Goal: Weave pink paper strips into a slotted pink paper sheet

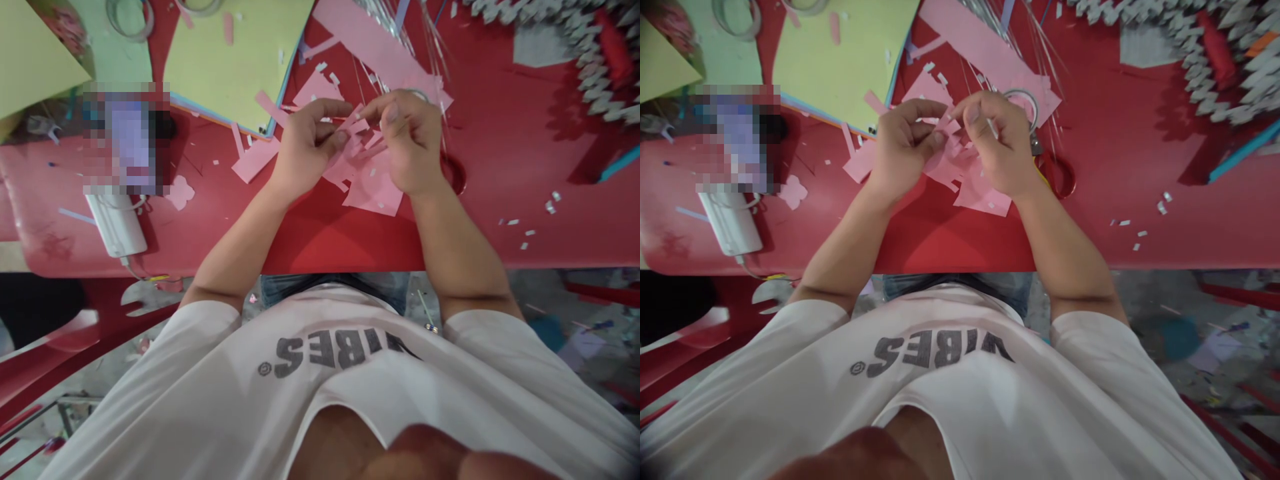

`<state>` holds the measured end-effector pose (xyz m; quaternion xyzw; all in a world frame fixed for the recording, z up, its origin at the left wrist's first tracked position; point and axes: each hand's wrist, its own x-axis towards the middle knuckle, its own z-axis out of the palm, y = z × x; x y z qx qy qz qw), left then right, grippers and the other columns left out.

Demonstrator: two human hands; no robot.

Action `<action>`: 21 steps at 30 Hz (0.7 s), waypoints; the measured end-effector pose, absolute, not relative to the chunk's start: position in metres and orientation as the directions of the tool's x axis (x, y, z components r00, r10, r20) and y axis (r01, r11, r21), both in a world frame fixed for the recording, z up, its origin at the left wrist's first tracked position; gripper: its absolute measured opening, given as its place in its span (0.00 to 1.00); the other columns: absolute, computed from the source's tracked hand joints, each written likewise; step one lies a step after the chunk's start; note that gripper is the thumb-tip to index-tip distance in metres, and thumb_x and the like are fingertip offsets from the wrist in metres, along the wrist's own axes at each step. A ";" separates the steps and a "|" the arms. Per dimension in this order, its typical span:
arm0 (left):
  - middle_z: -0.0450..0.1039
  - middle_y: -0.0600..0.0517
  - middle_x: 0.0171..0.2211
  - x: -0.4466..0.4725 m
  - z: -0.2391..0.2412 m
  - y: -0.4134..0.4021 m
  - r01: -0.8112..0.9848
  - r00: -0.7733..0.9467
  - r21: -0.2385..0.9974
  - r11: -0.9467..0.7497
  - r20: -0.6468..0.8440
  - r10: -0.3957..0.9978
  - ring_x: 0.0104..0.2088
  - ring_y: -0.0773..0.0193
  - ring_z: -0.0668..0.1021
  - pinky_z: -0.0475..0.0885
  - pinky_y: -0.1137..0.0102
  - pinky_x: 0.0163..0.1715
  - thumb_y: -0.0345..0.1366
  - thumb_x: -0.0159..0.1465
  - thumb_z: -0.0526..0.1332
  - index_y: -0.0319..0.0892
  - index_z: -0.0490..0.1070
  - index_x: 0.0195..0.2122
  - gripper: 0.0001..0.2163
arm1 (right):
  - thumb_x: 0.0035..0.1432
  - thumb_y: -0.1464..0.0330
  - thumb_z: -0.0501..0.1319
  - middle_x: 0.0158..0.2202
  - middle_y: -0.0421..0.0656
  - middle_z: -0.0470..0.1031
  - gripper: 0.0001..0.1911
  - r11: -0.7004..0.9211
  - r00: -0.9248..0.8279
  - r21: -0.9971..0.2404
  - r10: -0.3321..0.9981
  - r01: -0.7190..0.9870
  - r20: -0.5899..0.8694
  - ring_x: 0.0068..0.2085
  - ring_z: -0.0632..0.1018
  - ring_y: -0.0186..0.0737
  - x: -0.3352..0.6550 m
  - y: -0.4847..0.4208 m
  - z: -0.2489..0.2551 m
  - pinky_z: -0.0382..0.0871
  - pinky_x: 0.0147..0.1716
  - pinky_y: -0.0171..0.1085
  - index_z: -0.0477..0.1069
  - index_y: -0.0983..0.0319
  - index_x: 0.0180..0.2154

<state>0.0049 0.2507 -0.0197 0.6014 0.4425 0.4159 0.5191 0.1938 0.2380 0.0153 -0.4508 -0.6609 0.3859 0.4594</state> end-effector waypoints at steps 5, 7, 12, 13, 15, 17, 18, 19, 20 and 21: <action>0.78 0.54 0.30 0.006 -0.024 0.253 0.094 0.258 0.991 -0.090 0.064 0.964 0.31 0.58 0.79 0.74 0.59 0.34 0.49 0.60 0.69 0.56 0.73 0.47 0.15 | 0.67 0.44 0.50 0.40 0.39 0.79 0.23 0.334 -0.223 -0.914 0.932 0.229 0.285 0.46 0.78 0.46 0.192 0.239 0.014 0.72 0.54 0.49 0.79 0.47 0.38; 0.75 0.55 0.26 0.006 -0.025 0.254 0.091 0.248 0.991 -0.099 0.074 0.966 0.28 0.59 0.78 0.73 0.60 0.31 0.46 0.60 0.69 0.56 0.74 0.47 0.14 | 0.68 0.45 0.51 0.40 0.39 0.79 0.23 0.342 -0.229 -0.908 0.929 0.241 0.289 0.45 0.78 0.46 0.193 0.240 0.012 0.72 0.54 0.49 0.78 0.48 0.37; 0.77 0.55 0.29 0.007 -0.023 0.254 0.048 0.273 0.994 -0.096 0.080 0.959 0.28 0.62 0.78 0.71 0.65 0.28 0.37 0.61 0.67 0.53 0.75 0.46 0.12 | 0.67 0.46 0.54 0.36 0.40 0.78 0.22 0.397 -0.243 -0.887 0.908 0.237 0.342 0.43 0.79 0.45 0.193 0.243 0.004 0.72 0.51 0.48 0.75 0.53 0.34; 0.78 0.55 0.29 0.007 -0.023 0.253 0.035 0.276 0.995 -0.091 0.078 0.958 0.28 0.62 0.79 0.71 0.66 0.27 0.36 0.61 0.67 0.53 0.75 0.46 0.11 | 0.67 0.46 0.54 0.35 0.40 0.78 0.22 0.406 -0.239 -0.881 0.905 0.241 0.352 0.42 0.79 0.45 0.193 0.244 0.004 0.72 0.51 0.48 0.75 0.53 0.33; 0.77 0.55 0.28 0.008 -0.022 0.253 0.015 0.272 0.995 -0.094 0.087 0.958 0.28 0.63 0.79 0.71 0.66 0.28 0.33 0.61 0.67 0.52 0.74 0.44 0.10 | 0.67 0.47 0.54 0.34 0.40 0.78 0.22 0.419 -0.229 -0.869 0.902 0.262 0.366 0.42 0.79 0.45 0.192 0.243 0.003 0.71 0.51 0.48 0.74 0.53 0.32; 0.77 0.55 0.29 0.008 -0.022 0.252 0.001 0.268 0.993 -0.118 0.113 0.957 0.29 0.63 0.79 0.71 0.67 0.28 0.31 0.61 0.65 0.50 0.74 0.41 0.08 | 0.68 0.47 0.53 0.33 0.40 0.77 0.21 0.425 -0.229 -0.857 0.901 0.290 0.369 0.43 0.79 0.45 0.191 0.243 0.003 0.71 0.51 0.49 0.74 0.52 0.31; 0.77 0.54 0.30 0.008 -0.021 0.252 -0.001 0.271 0.992 -0.128 0.123 0.955 0.29 0.64 0.79 0.71 0.67 0.28 0.30 0.62 0.65 0.50 0.74 0.40 0.07 | 0.68 0.48 0.53 0.33 0.40 0.77 0.21 0.426 -0.231 -0.852 0.901 0.304 0.368 0.43 0.78 0.46 0.191 0.242 0.004 0.71 0.52 0.49 0.74 0.51 0.31; 0.77 0.54 0.31 0.008 -0.021 0.251 0.003 0.275 0.991 -0.133 0.127 0.953 0.30 0.63 0.79 0.71 0.67 0.28 0.30 0.62 0.64 0.49 0.74 0.39 0.07 | 0.68 0.48 0.53 0.34 0.40 0.77 0.20 0.426 -0.233 -0.848 0.901 0.314 0.366 0.44 0.78 0.46 0.191 0.242 0.003 0.70 0.53 0.50 0.74 0.51 0.32; 0.77 0.54 0.31 0.008 -0.021 0.251 0.012 0.280 0.991 -0.133 0.125 0.952 0.31 0.63 0.80 0.71 0.67 0.28 0.29 0.62 0.64 0.49 0.74 0.39 0.06 | 0.69 0.49 0.53 0.35 0.40 0.78 0.20 0.422 -0.234 -0.848 0.903 0.320 0.361 0.45 0.78 0.46 0.192 0.241 0.003 0.69 0.54 0.50 0.75 0.51 0.33; 0.77 0.54 0.31 0.008 -0.020 0.251 0.023 0.284 0.991 -0.131 0.119 0.951 0.32 0.63 0.80 0.72 0.67 0.29 0.29 0.63 0.64 0.49 0.74 0.38 0.06 | 0.69 0.49 0.52 0.36 0.39 0.78 0.21 0.414 -0.236 -0.850 0.906 0.325 0.351 0.47 0.78 0.45 0.193 0.241 0.002 0.69 0.55 0.51 0.75 0.51 0.34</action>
